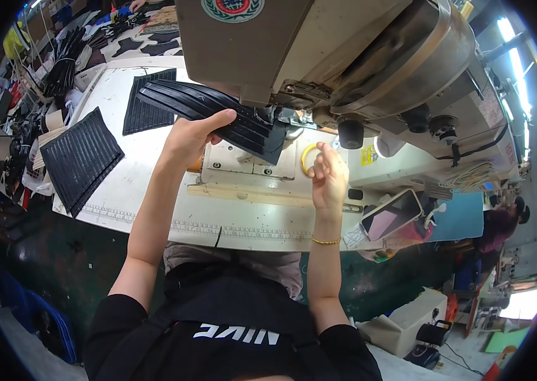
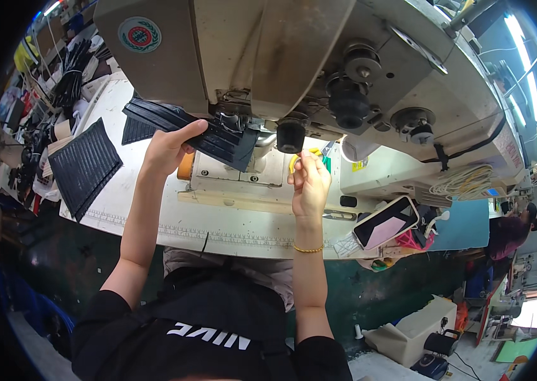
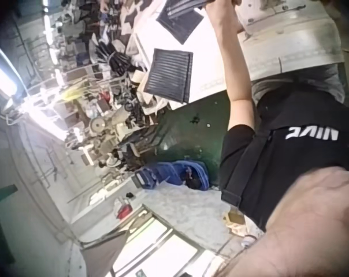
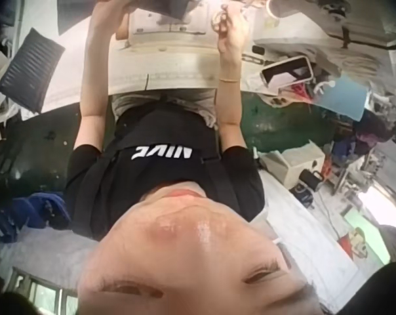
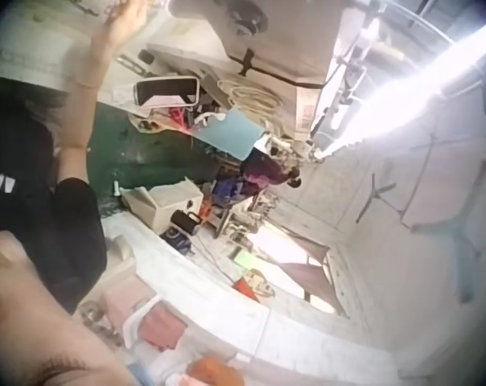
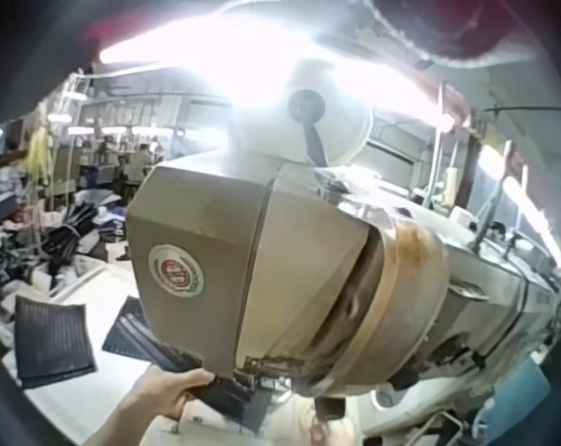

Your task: The person feeds ribbed material into a sewing machine, sews along the edges, and trims threads using thread snips.

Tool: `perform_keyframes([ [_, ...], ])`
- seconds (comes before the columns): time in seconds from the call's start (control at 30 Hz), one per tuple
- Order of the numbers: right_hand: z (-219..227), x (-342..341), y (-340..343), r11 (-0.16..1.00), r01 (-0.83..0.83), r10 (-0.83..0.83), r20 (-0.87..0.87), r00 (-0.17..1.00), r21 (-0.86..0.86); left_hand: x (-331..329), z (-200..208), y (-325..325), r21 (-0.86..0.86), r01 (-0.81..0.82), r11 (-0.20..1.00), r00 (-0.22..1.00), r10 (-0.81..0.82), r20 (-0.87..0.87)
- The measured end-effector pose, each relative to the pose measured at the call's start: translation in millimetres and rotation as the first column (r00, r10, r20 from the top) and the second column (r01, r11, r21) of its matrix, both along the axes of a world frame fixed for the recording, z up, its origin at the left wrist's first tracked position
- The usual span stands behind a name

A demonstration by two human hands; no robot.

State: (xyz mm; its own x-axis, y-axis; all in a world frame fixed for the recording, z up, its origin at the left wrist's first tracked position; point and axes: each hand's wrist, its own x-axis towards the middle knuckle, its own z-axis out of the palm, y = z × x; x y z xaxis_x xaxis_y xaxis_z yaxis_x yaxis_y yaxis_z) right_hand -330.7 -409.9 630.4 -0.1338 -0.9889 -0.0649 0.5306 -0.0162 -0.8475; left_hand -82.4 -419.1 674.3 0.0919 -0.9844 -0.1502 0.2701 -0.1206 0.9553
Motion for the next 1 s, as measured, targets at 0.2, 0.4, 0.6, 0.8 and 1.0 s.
perform_keyframes([
  [0.2, -3.3, 1.0, 12.3, 1.000, -0.021, 0.021, -0.030, 0.999, 0.018, -1.9, -3.4, -1.1, -0.038, 0.012, 0.999, 0.993, -0.017, -0.114],
  [0.4, 0.7, 60.3, 44.2, 0.962, -0.266, 0.271, 0.187, 0.944, -0.052, -49.5, -37.1, 70.4, -0.542, 0.023, 0.840, 0.853, 0.266, 0.449],
  [0.6, 29.9, 48.0, 47.8, 0.946, -0.324, 0.324, 0.007, 0.946, 0.026, -12.0, -61.6, 90.0, 0.052, 0.385, 0.921, 0.305, -0.073, -0.950],
  [0.8, 23.2, 30.8, 52.5, 0.955, -0.294, 0.291, -0.239, 0.926, 0.021, -17.6, -37.3, 107.5, -0.058, 0.325, 0.944, 0.884, -0.325, -0.336],
  [1.0, 23.1, 33.8, 62.1, 0.960, -0.279, 0.279, -0.234, 0.931, 0.036, -15.5, -27.6, 98.1, -0.014, 0.238, 0.971, 0.954, -0.236, -0.184],
])
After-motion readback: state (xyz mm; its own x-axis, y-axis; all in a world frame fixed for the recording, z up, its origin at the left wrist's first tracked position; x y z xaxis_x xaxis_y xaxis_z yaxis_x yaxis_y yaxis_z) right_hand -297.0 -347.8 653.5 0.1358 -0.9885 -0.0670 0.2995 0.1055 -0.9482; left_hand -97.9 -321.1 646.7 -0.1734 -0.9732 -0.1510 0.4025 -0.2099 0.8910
